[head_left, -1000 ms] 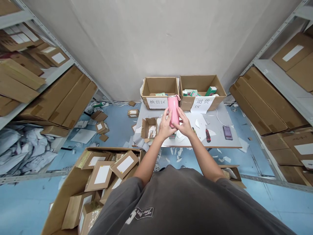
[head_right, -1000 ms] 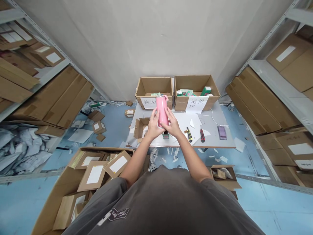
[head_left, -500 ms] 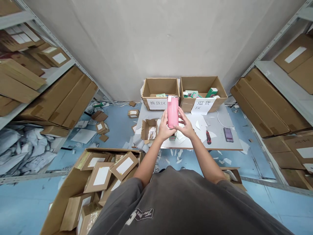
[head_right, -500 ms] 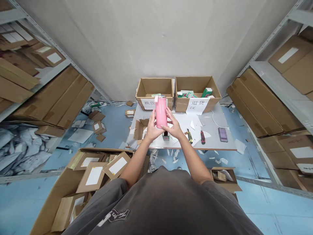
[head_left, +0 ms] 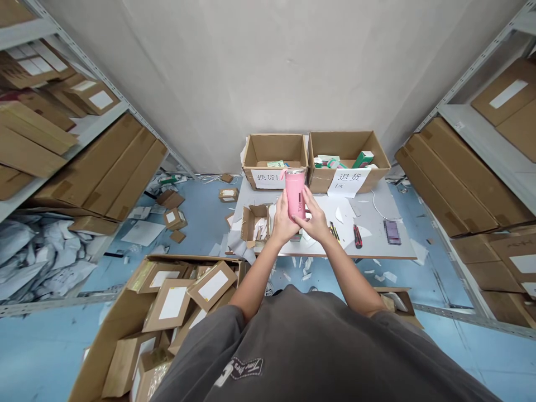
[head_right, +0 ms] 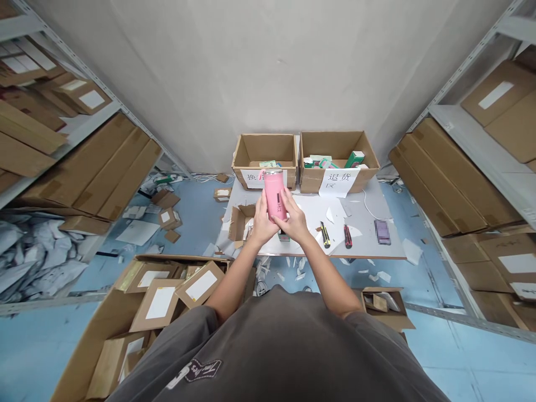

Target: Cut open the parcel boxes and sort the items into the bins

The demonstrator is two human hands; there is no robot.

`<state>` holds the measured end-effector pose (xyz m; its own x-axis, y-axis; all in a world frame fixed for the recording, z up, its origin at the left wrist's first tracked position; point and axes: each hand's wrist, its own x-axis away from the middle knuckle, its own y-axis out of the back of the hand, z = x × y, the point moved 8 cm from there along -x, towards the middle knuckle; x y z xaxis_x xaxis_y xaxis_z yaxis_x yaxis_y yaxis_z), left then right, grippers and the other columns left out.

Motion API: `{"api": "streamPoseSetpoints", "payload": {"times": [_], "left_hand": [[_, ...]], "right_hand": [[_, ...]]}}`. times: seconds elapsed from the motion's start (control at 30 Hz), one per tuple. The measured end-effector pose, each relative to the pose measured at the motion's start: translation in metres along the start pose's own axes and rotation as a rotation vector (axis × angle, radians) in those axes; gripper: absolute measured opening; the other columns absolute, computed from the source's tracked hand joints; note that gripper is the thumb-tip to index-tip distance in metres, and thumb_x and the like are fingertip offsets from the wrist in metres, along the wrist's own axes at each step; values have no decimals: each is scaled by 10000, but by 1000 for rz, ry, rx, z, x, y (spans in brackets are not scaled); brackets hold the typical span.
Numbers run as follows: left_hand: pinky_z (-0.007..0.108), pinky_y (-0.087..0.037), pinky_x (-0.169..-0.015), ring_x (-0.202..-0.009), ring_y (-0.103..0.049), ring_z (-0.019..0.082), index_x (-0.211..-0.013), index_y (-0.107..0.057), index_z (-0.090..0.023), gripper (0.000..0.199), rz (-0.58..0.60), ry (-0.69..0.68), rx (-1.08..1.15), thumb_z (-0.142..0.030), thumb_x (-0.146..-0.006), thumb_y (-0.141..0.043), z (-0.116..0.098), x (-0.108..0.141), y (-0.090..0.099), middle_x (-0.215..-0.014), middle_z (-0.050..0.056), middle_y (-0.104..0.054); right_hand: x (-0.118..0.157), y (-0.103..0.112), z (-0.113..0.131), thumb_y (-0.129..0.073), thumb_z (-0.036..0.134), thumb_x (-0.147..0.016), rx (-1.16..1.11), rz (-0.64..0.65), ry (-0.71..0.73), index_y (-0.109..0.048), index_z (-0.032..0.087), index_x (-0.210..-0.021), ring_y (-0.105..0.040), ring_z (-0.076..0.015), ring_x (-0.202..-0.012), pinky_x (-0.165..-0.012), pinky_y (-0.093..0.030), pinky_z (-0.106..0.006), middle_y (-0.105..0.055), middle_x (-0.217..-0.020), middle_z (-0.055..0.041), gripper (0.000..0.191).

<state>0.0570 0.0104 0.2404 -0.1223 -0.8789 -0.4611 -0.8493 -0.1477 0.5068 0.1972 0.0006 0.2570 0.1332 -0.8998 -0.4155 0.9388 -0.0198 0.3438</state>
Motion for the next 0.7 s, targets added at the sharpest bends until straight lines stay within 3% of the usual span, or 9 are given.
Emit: {"api": "streamPoseSetpoints", "payload": {"times": [0.1,0.2,0.33,0.43,0.53,0.6,0.7], "left_hand": [[467,-616,-1112,-1497,-565,369,-1793,-52,-314,1293,12,45,181,-529,-841,-900,5,4,1,-1805,223,-228],[456,-639,-1071,-1473,-586,357,-1794,-39,-332,1314,63,53,255,-535,-826,-904,9,3,-4,-1807,216,-218],[572,-479,-1262,-1617,-403,415,-1791,-141,-281,1300,142,-19,89,-499,-773,-921,10,-2,-4,-1785,201,-314],[590,-422,-1298,-1592,-439,406,-1773,-247,-258,1097,166,-72,11,-469,-862,-819,10,-11,12,-1745,182,-400],[534,-542,-1178,-1465,-571,350,-1722,-384,-274,788,72,-47,13,-463,-1004,-649,12,-40,45,-1685,161,-472],[495,-560,-1147,-1480,-549,335,-1674,-468,-278,703,74,-49,6,-505,-1030,-640,12,-71,56,-1679,153,-482],[468,-563,-1128,-1359,-630,294,-1611,-563,-278,700,321,-81,20,-564,-990,-714,12,-120,40,-1629,133,-556]], "right_hand": [[-2,2,3,-750,512,-982,0,49,7,-276,409,-1791,-379,-358,-1656,-1161,-595,-496,-240,-1857,-10,943],[-5,0,-6,-770,545,-960,-67,101,-43,-218,400,-1805,-474,-377,-1591,-1089,-642,-498,-285,-1843,-30,1020],[-5,-3,-25,-770,594,-951,-150,93,-120,-163,367,-1816,-610,-361,-1460,-1056,-655,-497,-339,-1821,-67,1082],[-1,-3,-39,-748,650,-953,-167,87,-149,-156,359,-1817,-643,-347,-1414,-1047,-656,-488,-329,-1824,-75,1086],[3,-2,-53,-749,669,-943,-148,75,-161,-196,353,-1813,-590,-356,-1478,-1084,-629,-486,-318,-1829,-77,1079],[6,-3,-62,-760,670,-929,-153,65,-166,-225,339,-1810,-573,-358,-1498,-1110,-607,-491,-316,-1829,-89,1082],[11,-13,-76,-766,686,-909,-171,75,-185,-227,313,-1811,-611,-352,-1455,-1120,-596,-485,-357,-1809,-116,1115]]}}
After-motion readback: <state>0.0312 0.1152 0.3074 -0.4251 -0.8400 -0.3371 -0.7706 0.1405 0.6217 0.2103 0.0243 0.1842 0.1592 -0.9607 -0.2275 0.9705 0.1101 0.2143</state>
